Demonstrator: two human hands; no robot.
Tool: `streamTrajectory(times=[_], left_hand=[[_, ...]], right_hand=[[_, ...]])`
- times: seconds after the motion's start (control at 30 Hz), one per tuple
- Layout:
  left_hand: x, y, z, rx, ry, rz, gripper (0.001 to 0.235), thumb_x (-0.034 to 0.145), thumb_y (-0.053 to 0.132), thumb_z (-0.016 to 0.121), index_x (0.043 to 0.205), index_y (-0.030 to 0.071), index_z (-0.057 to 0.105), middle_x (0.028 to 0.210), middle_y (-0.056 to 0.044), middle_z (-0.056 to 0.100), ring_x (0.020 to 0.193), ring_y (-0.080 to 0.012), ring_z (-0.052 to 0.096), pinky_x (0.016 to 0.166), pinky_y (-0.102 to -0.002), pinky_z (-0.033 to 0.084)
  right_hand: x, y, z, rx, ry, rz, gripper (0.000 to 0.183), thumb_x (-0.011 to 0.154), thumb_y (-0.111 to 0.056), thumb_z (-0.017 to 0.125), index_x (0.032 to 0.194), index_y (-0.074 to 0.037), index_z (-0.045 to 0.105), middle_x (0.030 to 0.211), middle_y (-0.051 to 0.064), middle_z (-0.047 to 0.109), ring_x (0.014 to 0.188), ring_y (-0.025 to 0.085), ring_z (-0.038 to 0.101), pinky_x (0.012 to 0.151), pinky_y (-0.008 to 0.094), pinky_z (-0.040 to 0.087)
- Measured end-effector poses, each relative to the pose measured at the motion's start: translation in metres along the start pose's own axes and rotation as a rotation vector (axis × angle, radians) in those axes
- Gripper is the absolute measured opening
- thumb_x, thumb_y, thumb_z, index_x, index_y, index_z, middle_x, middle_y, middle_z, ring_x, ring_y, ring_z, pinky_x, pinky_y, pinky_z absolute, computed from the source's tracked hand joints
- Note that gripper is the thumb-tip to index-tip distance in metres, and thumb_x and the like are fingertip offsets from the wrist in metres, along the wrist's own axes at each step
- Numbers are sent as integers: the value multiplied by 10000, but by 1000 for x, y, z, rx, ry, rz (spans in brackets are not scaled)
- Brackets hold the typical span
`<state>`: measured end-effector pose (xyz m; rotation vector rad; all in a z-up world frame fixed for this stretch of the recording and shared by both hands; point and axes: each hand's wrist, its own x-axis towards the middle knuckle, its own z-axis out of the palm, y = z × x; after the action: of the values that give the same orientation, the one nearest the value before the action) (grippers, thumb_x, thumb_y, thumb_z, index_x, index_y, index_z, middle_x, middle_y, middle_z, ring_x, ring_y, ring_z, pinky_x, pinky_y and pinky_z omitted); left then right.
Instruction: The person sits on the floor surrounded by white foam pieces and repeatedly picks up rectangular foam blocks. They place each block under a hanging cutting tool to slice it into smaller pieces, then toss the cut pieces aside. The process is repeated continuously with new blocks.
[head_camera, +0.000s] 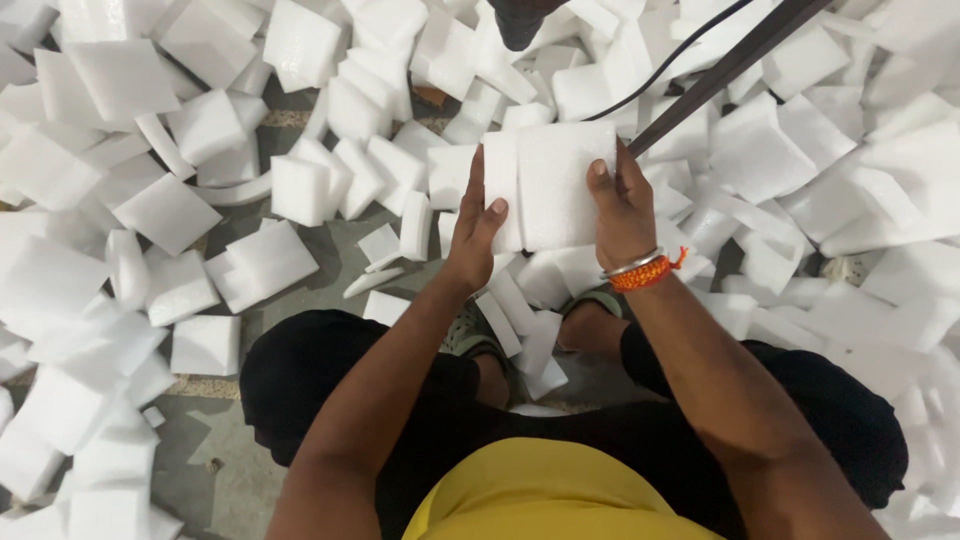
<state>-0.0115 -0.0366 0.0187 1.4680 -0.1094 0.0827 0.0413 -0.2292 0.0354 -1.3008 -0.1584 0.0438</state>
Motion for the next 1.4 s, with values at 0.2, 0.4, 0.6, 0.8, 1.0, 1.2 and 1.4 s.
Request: streamTrajectory(times=[0.2,0.4,0.6,0.8,1.0,1.2,1.4], left_hand=[[24,5,-1,-16,48,-17,685,1054,227,385,1659,26,133,1731,-199,215,1606,-324,203,1284,-383,155],[77,35,-17,49,33,145,641,1102,215,346,1678,43,123,1768,-170,155,1647,-308,117,1316,-403,123],[143,48,-31,-50,-54,341,625,1184,334,292,1709,93,54,1809,-128,112,1702,-287,89,1400,-436,125],[150,36,-32,-164,-120,410,713,1162,516,229,1716,124,12,1810,-106,46,1699,-275,51,1399,-417,65],[80,36,-16,-148,-81,142,781,1094,581,94,1704,103,-7,1791,-170,44,1650,-295,99,1339,-414,99],[40,40,1,191,88,16,653,1127,439,143,1674,84,119,1701,-191,170,1572,-301,240,1289,-415,226],[0,18,3,307,124,148,576,1168,357,226,1666,78,158,1725,-204,165,1608,-344,189,1313,-420,182]], right_hand=[[24,13,4,99,-7,-36,634,1057,-397,630,1491,45,495,1376,76,622,1249,152,572,1118,321,463],[85,-5,18,211,-28,-136,563,1088,-316,637,1493,49,496,1327,69,636,1203,151,588,1106,325,474],[150,-38,27,204,-2,-184,450,1085,-228,608,1457,9,520,1352,101,665,1240,198,638,1107,354,504],[150,-52,33,41,58,-170,474,1067,-260,651,1451,0,553,1359,107,681,1258,213,647,1116,353,505],[78,-47,33,-37,12,-214,536,1087,-294,637,1498,28,517,1347,78,656,1201,147,597,1078,314,490],[28,-48,31,-134,0,-148,513,1069,-257,649,1466,40,517,1294,85,663,1154,150,618,1023,304,524],[-3,-41,26,-268,-18,-137,529,1046,-204,640,1493,27,476,1279,88,673,1123,150,631,978,294,535]])
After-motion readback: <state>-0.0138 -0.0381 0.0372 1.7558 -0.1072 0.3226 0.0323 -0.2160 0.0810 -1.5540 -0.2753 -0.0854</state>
